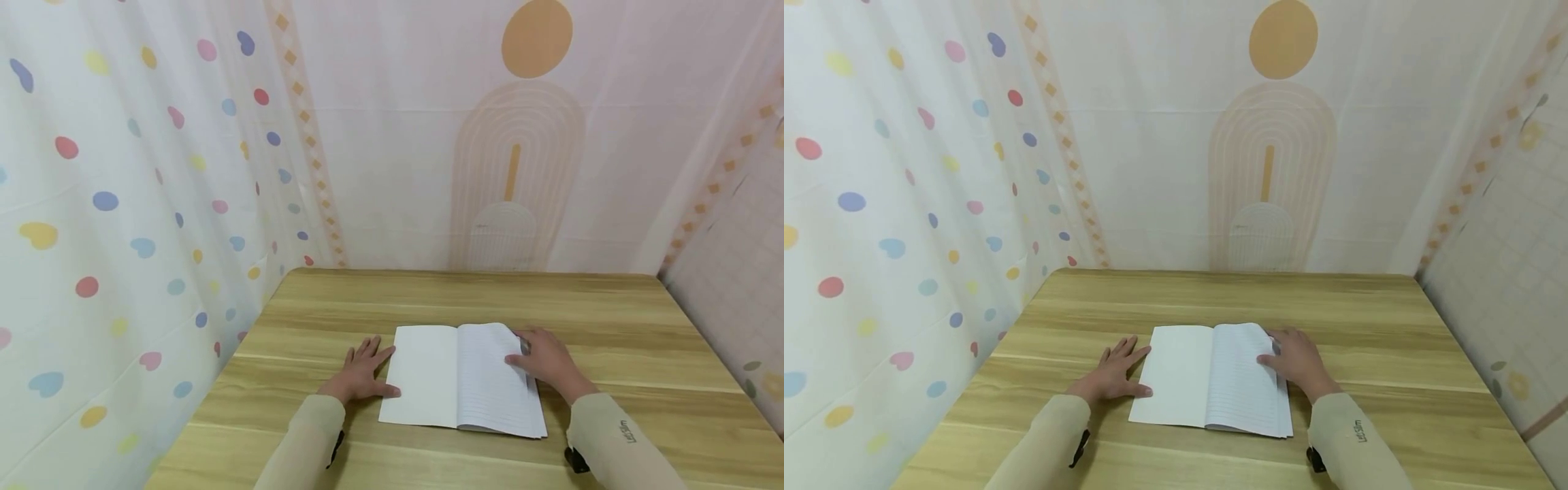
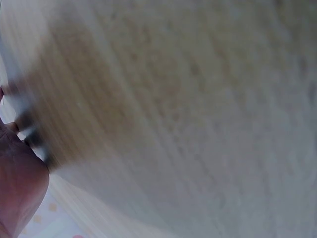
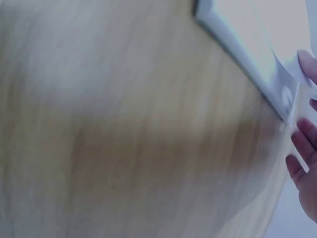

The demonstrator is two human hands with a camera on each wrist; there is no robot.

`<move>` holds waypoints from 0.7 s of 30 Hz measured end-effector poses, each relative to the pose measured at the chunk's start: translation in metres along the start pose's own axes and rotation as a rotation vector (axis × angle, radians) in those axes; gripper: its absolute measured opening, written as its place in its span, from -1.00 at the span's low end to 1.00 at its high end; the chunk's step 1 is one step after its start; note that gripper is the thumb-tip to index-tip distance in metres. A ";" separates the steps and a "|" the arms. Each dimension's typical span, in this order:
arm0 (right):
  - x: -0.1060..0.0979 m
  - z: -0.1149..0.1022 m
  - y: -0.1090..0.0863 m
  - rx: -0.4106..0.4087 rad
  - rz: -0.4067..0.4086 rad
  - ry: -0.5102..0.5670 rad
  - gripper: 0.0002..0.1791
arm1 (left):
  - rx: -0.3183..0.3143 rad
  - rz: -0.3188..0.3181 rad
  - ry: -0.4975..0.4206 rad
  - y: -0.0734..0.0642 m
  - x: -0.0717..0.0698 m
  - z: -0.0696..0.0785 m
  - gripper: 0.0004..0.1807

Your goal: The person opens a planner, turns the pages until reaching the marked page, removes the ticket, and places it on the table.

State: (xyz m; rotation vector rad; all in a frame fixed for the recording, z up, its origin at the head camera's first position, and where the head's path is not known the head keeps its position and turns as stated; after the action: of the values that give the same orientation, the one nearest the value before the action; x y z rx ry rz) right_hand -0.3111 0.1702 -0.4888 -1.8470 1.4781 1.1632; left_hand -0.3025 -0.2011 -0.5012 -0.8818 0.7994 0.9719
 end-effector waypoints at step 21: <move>-0.018 -0.037 0.011 0.174 0.064 0.600 -0.22 | 0.003 0.008 0.016 0.001 0.002 -0.003 0.05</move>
State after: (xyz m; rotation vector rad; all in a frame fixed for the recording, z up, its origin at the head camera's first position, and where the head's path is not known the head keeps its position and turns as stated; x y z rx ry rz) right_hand -0.3104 0.1466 -0.4534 -2.1391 1.8910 0.4884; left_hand -0.3033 -0.2027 -0.5039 -0.8857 0.8184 0.9711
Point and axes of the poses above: each hand's wrist, its own y-axis towards the middle knuckle, its own x-axis out of the palm, z = x × y, the point moved 4 cm from there along y, towards the middle knuckle, and after that the axes turned 6 degrees about -x, right-handed, at the moved point
